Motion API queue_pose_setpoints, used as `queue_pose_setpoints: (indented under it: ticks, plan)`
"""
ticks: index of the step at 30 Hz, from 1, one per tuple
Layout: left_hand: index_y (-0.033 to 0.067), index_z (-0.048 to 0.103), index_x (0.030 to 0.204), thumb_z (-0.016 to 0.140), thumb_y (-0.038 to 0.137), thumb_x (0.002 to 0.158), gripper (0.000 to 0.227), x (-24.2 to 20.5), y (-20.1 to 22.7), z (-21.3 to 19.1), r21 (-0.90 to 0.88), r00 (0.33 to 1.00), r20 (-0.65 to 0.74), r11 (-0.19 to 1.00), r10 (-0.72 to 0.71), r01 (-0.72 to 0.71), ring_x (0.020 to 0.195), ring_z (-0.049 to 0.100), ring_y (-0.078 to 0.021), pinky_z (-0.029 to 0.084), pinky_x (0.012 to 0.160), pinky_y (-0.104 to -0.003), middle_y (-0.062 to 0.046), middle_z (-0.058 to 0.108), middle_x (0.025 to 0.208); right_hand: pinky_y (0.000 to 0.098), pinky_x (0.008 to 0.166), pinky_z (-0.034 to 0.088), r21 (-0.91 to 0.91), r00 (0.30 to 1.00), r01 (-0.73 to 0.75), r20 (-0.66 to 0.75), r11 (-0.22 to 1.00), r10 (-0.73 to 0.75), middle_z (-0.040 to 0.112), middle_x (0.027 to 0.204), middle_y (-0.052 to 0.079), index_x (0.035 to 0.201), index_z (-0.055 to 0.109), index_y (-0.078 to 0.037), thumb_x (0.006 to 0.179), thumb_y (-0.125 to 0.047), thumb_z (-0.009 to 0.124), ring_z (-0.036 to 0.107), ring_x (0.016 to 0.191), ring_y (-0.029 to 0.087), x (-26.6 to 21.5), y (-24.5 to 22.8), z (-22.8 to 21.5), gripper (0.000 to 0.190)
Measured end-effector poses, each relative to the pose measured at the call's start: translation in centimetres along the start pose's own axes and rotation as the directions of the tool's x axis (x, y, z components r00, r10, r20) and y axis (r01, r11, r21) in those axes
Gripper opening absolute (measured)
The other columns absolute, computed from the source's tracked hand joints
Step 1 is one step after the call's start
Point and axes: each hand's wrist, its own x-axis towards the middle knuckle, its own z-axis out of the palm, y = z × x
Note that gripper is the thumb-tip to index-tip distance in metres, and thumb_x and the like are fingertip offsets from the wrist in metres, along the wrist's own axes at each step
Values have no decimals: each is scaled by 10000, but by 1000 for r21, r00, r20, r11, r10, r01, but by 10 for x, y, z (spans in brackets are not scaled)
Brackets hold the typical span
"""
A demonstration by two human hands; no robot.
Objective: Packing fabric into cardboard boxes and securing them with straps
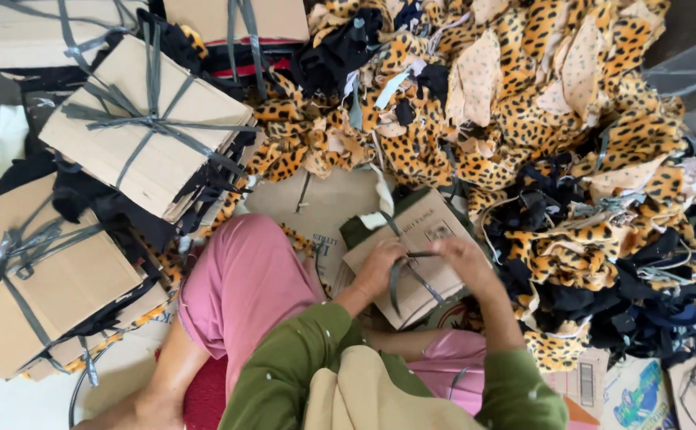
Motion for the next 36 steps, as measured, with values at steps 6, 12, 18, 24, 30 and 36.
queue_pose_setpoints:
  ticks: [6, 12, 18, 24, 30, 36]
  plan:
    - [68, 683, 825, 740, 144, 886, 113, 3, -7, 3, -29, 993, -82, 996, 81, -84, 996, 676, -337, 432, 1120, -474, -101, 702, 844, 352, 747, 583, -659, 988, 102, -20, 745, -153, 738, 821, 5, 953, 785, -192, 1024, -494, 616, 725, 779, 217, 149, 48, 76, 353]
    - [118, 668, 820, 724, 120, 875, 78, 8, 15, -11, -16, 997, -52, 998, 58, -59, 1028, 656, -326, 454, 1042, -464, -71, 681, 865, 454, 809, 530, -780, 992, 32, -54, 625, -118, 707, 831, 58, 873, 772, -162, 938, -357, 647, 693, 881, 318, 173, 41, 139, 241]
    - [100, 662, 832, 738, 124, 893, 100, 1, 1, -15, -49, 998, -35, 998, 48, -50, 990, 683, -285, 431, 1111, -463, -48, 686, 854, 431, 728, 543, -31, 605, 195, -783, 980, -145, 716, 900, 200, 1023, 745, -34, 929, -84, 767, 705, 884, 336, 174, 63, 52, 109]
    - [57, 689, 945, 587, 182, 1015, 176, -1, -1, -9, -17, 996, 64, 998, -57, 59, 1279, 529, -461, 386, 1087, -596, -145, 725, 1038, 262, 585, 461, 774, 506, 175, -601, 609, 618, 641, 1014, -26, 1679, 120, -209, 1067, -250, 642, 601, 701, 55, 35, 61, -92, 806]
    - [183, 698, 885, 722, 213, 905, 44, 3, 15, -2, 153, 994, -76, 984, -85, 95, 1037, 652, -277, 522, 955, -386, 0, 666, 884, 371, 531, 554, 170, 861, -188, -445, 967, 246, 752, 838, 146, 1056, 773, -96, 952, -124, 701, 718, 626, 274, -39, 116, 30, 130]
    - [213, 716, 854, 735, 220, 900, 50, 14, 36, -15, 178, 999, -11, 983, -40, 41, 928, 658, -246, 528, 901, -357, 23, 665, 821, 262, 440, 556, 598, 919, -8, -312, 801, 242, 711, 992, 146, 1178, 755, -94, 932, -163, 772, 634, 553, 146, -10, 88, 74, 256]
